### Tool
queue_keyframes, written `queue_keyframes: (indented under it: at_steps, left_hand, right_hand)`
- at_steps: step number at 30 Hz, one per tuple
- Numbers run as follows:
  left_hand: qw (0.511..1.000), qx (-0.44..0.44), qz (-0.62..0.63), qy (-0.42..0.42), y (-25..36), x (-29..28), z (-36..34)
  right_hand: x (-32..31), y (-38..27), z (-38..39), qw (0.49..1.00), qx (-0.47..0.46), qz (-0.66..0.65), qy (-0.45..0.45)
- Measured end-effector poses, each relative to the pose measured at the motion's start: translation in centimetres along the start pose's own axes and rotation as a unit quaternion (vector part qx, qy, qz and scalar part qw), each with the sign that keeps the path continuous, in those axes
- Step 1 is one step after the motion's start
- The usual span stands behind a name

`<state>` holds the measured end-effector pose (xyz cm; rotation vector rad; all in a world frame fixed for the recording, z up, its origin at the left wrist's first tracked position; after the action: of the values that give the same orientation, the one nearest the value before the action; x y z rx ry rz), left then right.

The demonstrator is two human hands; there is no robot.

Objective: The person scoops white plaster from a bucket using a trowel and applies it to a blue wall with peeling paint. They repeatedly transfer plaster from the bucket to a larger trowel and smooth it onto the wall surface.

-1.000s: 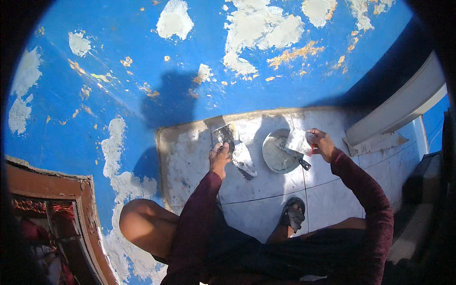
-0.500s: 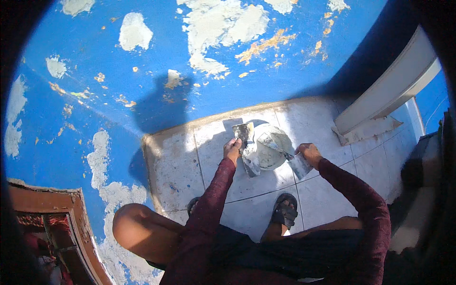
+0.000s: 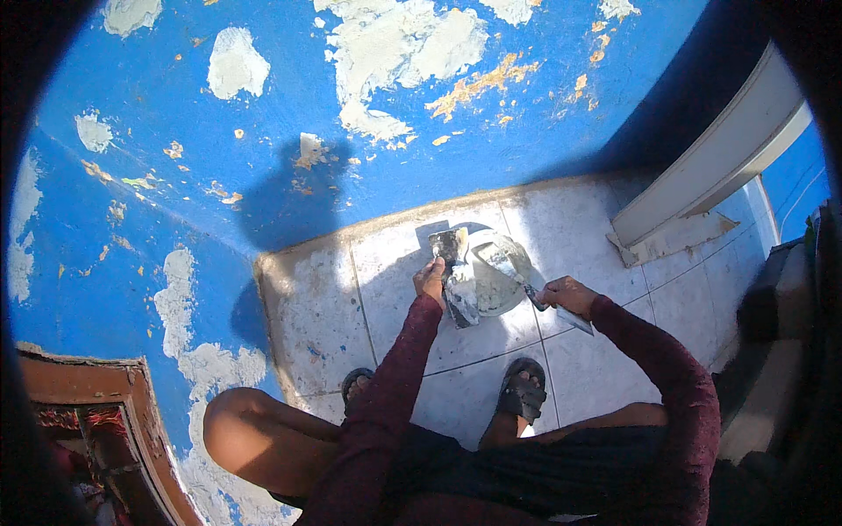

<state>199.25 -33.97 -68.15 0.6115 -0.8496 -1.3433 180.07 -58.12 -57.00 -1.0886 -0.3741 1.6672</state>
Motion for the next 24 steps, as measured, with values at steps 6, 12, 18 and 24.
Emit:
queue_keyframes:
  at_steps: [6,12,18,24]
  left_hand:
    - [0.999,0.020,0.029,-0.032,0.0,-2.7,-1.0]
    - [0.901,0.399,-0.104,0.132,11.2,0.5,11.2]
    - [0.966,0.117,-0.019,-0.230,11.5,9.2,16.4]
    - [0.961,0.102,0.006,-0.259,12.2,8.3,15.4]
  right_hand:
    - [-0.1,-4.0,2.8,0.998,-0.005,-0.049,-0.027]
    - [-0.3,-7.0,4.5,0.987,-0.042,-0.148,0.040]
    - [3.2,-13.8,4.4,0.984,-0.110,-0.139,-0.010]
    - [-0.2,-5.5,2.2,0.967,0.101,-0.224,0.071]
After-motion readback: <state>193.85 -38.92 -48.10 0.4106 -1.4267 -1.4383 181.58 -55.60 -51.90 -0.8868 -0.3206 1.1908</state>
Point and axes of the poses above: each hand's wrist, its own z-axis away from the middle knuckle, its own x-axis out of the palm, y = z × x, the point moved 9 cm from there along -z, towards the middle knuckle, and after that the axes turned 11 degrees about y, right-handed, at the moved point
